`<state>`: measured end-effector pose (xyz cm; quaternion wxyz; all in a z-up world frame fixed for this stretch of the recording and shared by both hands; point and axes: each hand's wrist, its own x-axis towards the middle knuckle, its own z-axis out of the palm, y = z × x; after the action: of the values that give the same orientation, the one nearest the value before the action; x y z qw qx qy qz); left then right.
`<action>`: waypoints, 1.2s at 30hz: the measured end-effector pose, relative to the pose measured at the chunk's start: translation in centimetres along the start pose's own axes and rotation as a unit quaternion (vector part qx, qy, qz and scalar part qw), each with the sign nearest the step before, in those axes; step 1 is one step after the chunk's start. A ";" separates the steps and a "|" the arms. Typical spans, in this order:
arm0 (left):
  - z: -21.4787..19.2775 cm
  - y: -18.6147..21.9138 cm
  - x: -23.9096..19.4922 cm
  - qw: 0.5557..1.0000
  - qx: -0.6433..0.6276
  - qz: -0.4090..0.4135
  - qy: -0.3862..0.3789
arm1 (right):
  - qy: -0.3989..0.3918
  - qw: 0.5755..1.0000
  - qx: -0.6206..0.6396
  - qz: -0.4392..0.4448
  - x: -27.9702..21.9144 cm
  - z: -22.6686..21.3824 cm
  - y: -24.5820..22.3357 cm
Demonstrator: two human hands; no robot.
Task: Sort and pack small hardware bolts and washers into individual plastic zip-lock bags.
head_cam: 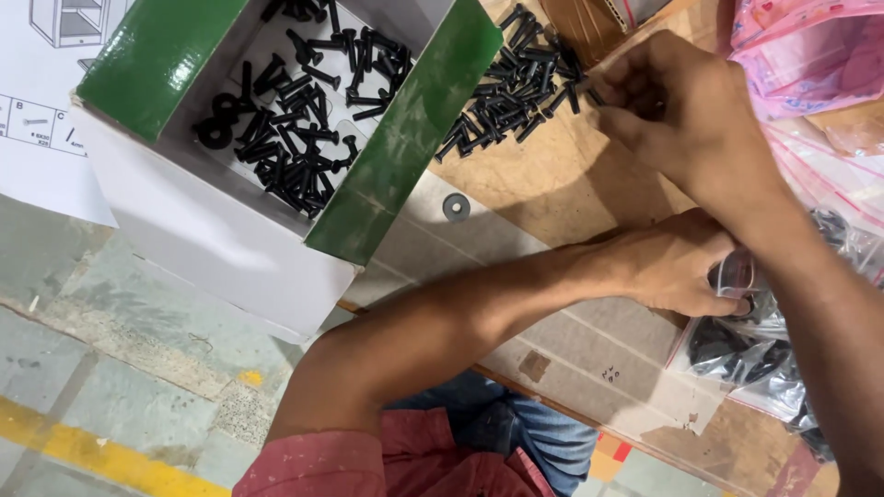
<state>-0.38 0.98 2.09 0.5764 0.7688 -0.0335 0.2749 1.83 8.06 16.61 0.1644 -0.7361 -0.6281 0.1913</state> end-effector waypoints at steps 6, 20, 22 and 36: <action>0.3 -0.7 -0.3 1.000 0.006 -0.006 0.010 | 0.012 0.997 -0.058 -0.054 1.0 2.0 1.4; -2.2 1.6 -0.5 0.998 -0.035 -0.035 -0.038 | -0.017 0.982 -0.159 -0.098 -8.2 -7.9 -0.9; -3.1 2.3 0.1 0.993 -0.078 -0.050 -0.073 | -0.024 0.979 -0.194 -0.062 -10.9 -9.7 -0.6; -5.6 4.4 -0.4 0.996 -0.059 -0.030 -0.064 | -0.097 0.950 -0.251 -0.160 -14.0 -9.9 0.9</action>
<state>-4.48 4.45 6.80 0.6258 0.7499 -0.0635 0.2050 5.54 -5.89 25.88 -0.0588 -0.6213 -0.7783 0.0687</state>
